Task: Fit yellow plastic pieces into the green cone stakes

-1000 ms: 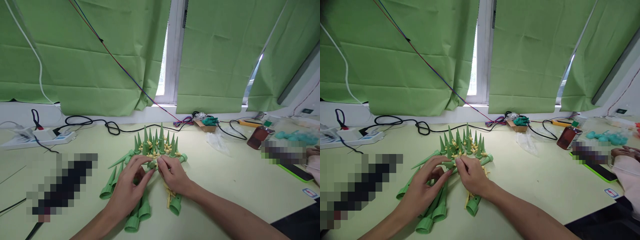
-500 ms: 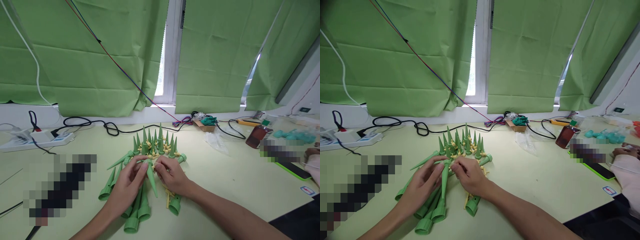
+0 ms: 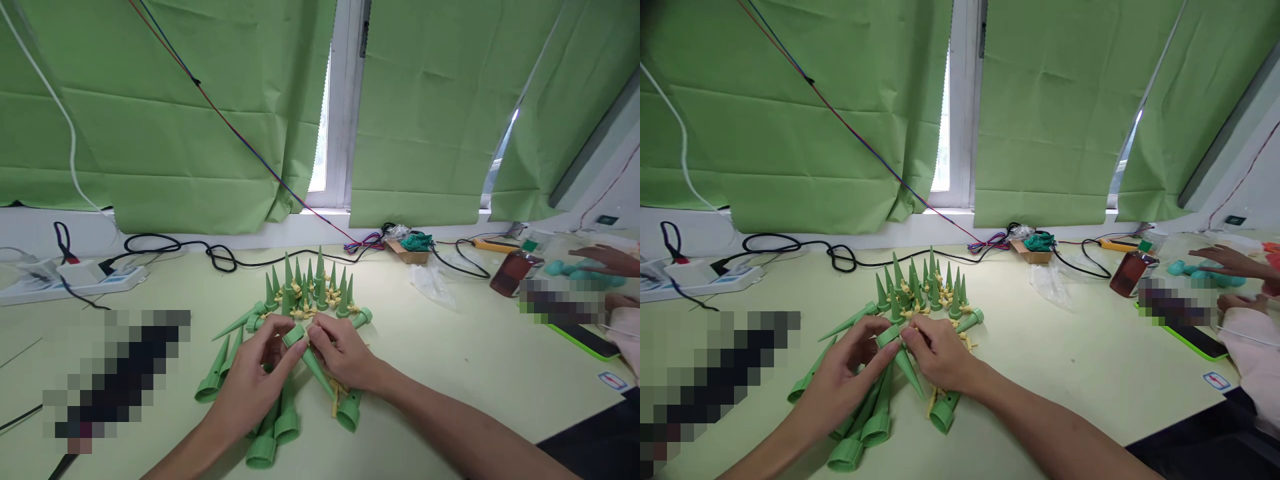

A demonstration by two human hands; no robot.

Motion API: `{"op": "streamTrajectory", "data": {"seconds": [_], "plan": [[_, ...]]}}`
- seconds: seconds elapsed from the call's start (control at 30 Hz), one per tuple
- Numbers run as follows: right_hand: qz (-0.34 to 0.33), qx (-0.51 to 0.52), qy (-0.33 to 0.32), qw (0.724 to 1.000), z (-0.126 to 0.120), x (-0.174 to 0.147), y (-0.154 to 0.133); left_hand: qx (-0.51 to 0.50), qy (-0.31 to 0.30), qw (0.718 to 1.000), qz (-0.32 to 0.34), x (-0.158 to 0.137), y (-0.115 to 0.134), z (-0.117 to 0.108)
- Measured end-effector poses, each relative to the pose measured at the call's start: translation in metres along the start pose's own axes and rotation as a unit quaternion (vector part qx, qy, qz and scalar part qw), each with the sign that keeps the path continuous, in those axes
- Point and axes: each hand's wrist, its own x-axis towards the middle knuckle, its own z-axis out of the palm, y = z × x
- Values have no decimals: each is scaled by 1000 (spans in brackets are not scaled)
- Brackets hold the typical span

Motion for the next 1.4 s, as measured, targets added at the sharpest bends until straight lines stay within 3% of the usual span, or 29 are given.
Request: {"op": "streamTrajectory", "data": {"seconds": [0.27, 0.53, 0.8, 1.4], "plan": [[-5, -27, -8, 1000, 0, 1, -1, 36, -9, 998, 59, -3, -2, 0], [12, -14, -26, 1000, -1, 2, -1, 93, -4, 979, 184, -3, 1, -1], [34, -4, -22, 999, 1, 2, -1, 108, -18, 975, 191, -3, 0, 0], [151, 152, -58, 975, 3, 3, -1, 126, -28, 966, 226, -5, -7, 1]]}}
